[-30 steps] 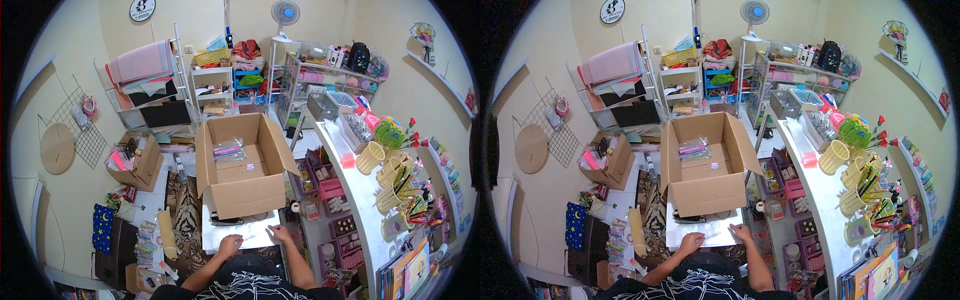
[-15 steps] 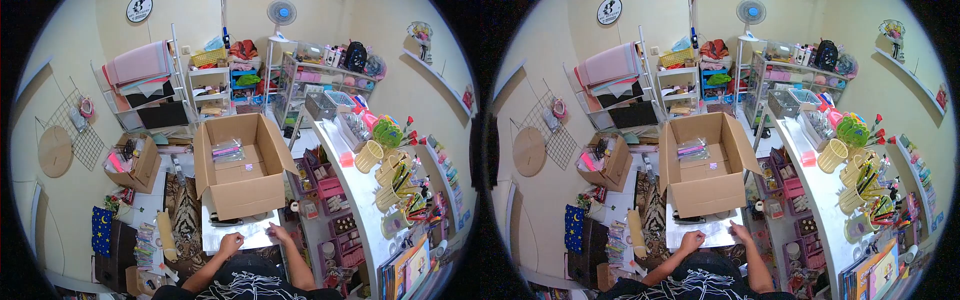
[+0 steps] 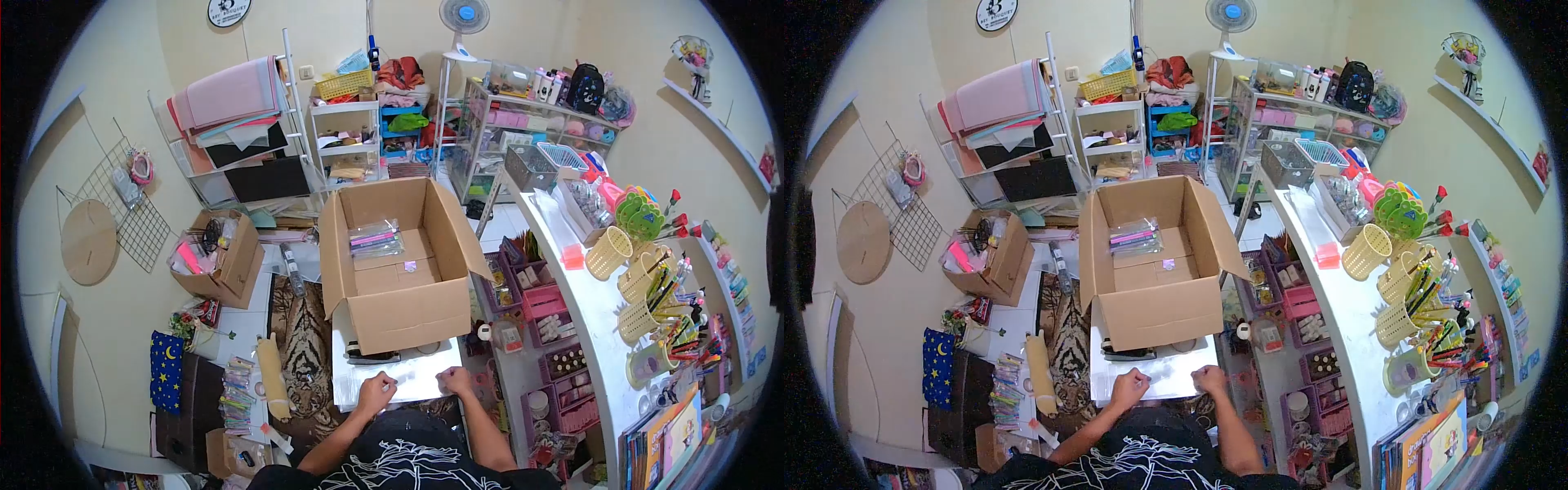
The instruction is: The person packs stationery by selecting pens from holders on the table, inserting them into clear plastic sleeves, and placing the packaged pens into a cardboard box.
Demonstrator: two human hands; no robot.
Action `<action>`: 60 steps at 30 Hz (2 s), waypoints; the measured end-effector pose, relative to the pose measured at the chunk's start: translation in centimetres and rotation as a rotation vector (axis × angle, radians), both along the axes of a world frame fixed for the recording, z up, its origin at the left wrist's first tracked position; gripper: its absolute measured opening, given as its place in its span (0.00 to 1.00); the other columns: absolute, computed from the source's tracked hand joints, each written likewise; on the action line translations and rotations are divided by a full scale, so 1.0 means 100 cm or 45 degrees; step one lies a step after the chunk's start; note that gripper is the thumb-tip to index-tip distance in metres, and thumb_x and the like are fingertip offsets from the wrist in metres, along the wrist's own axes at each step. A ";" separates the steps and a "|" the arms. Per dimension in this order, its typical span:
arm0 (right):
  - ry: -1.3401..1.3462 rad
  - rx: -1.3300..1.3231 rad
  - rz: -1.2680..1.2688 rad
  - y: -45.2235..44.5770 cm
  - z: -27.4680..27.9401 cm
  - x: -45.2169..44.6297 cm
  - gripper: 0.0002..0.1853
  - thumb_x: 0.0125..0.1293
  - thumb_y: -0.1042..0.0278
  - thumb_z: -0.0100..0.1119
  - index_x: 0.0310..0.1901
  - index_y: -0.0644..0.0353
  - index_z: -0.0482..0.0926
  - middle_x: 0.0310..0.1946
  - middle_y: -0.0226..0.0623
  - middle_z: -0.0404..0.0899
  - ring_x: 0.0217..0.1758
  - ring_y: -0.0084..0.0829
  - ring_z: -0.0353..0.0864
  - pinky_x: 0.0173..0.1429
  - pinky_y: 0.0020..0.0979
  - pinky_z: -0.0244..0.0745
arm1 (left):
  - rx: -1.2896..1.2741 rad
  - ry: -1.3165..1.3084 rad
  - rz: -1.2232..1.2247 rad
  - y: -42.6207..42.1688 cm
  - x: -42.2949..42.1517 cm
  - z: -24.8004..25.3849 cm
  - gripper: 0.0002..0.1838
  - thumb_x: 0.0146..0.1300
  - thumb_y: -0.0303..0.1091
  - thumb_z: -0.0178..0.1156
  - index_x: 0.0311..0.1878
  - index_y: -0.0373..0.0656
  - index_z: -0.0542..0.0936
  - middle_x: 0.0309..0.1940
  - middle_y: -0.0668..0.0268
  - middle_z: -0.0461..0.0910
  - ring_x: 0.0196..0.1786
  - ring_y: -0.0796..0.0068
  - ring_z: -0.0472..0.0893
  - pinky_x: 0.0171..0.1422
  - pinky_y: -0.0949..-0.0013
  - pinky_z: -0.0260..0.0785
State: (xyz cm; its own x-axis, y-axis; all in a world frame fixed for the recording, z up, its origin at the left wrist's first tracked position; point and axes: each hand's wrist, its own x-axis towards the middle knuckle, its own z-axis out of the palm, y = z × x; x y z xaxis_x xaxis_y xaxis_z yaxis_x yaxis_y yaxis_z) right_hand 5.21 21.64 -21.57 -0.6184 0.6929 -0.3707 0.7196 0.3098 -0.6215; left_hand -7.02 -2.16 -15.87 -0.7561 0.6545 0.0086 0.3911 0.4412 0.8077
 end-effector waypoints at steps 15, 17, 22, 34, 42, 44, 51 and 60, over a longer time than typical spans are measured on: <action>0.433 0.175 -0.096 0.007 0.043 0.015 0.22 0.57 0.52 0.71 0.44 0.63 0.82 0.36 0.43 0.85 0.38 0.32 0.85 0.46 0.31 0.78 | 0.518 -0.615 0.071 -0.011 -0.013 0.065 0.07 0.60 0.22 0.66 0.33 0.34 0.76 0.38 0.52 0.85 0.41 0.70 0.86 0.47 0.70 0.80; 0.576 -0.026 -0.081 0.008 0.064 0.017 0.20 0.59 0.54 0.69 0.44 0.63 0.83 0.38 0.41 0.85 0.40 0.31 0.85 0.45 0.32 0.78 | 0.573 -0.677 0.031 -0.009 -0.018 0.071 0.07 0.60 0.21 0.66 0.33 0.34 0.75 0.38 0.52 0.85 0.42 0.70 0.86 0.48 0.70 0.79; 1.009 -0.409 0.089 -0.010 0.152 0.017 0.13 0.65 0.65 0.65 0.48 0.62 0.83 0.42 0.36 0.85 0.48 0.27 0.83 0.53 0.30 0.77 | 0.574 -0.712 -0.077 0.007 -0.016 0.110 0.08 0.61 0.20 0.65 0.33 0.35 0.73 0.39 0.50 0.85 0.42 0.69 0.86 0.50 0.69 0.80; 0.959 -0.049 0.129 -0.013 0.206 0.030 0.07 0.61 0.68 0.66 0.36 0.62 0.84 0.35 0.32 0.85 0.37 0.24 0.82 0.41 0.27 0.72 | 0.503 -0.543 -0.280 0.035 0.003 0.141 0.12 0.57 0.25 0.69 0.41 0.35 0.77 0.41 0.56 0.86 0.43 0.72 0.86 0.51 0.70 0.78; 1.026 -0.136 0.267 -0.028 0.213 0.027 0.07 0.61 0.66 0.66 0.35 0.61 0.85 0.32 0.31 0.86 0.36 0.22 0.82 0.42 0.27 0.71 | 0.505 -0.133 -0.479 0.057 0.012 0.170 0.13 0.56 0.30 0.71 0.44 0.38 0.84 0.39 0.62 0.86 0.41 0.70 0.85 0.46 0.69 0.76; 1.004 -0.189 0.261 -0.028 0.216 0.027 0.07 0.61 0.67 0.65 0.35 0.61 0.85 0.32 0.31 0.86 0.37 0.22 0.82 0.43 0.27 0.71 | 0.486 -0.061 -0.465 0.059 0.014 0.180 0.06 0.54 0.25 0.70 0.36 0.37 0.86 0.35 0.61 0.85 0.39 0.69 0.85 0.46 0.69 0.76; 0.978 -0.750 0.145 -0.027 0.194 0.027 0.06 0.62 0.72 0.60 0.32 0.64 0.84 0.30 0.30 0.84 0.37 0.21 0.80 0.47 0.25 0.72 | 0.583 0.181 -0.505 0.054 0.018 0.171 0.05 0.53 0.23 0.69 0.35 0.40 0.86 0.33 0.61 0.85 0.37 0.66 0.85 0.43 0.67 0.75; 0.909 -0.860 0.072 -0.032 0.192 0.021 0.06 0.60 0.73 0.58 0.29 0.65 0.82 0.28 0.31 0.82 0.36 0.21 0.79 0.47 0.25 0.72 | 0.531 0.416 -0.538 0.049 0.016 0.171 0.06 0.51 0.25 0.69 0.35 0.43 0.86 0.33 0.66 0.84 0.37 0.66 0.84 0.40 0.66 0.76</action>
State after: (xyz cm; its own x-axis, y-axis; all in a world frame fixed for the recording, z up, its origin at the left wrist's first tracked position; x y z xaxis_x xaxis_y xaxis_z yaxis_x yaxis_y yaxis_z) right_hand 7.36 18.45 -2.41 -0.8767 0.4355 -0.2042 0.1010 -0.2483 -0.9634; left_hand -5.39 2.77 1.22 -0.3514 0.7857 0.5091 0.7146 -0.1262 0.6881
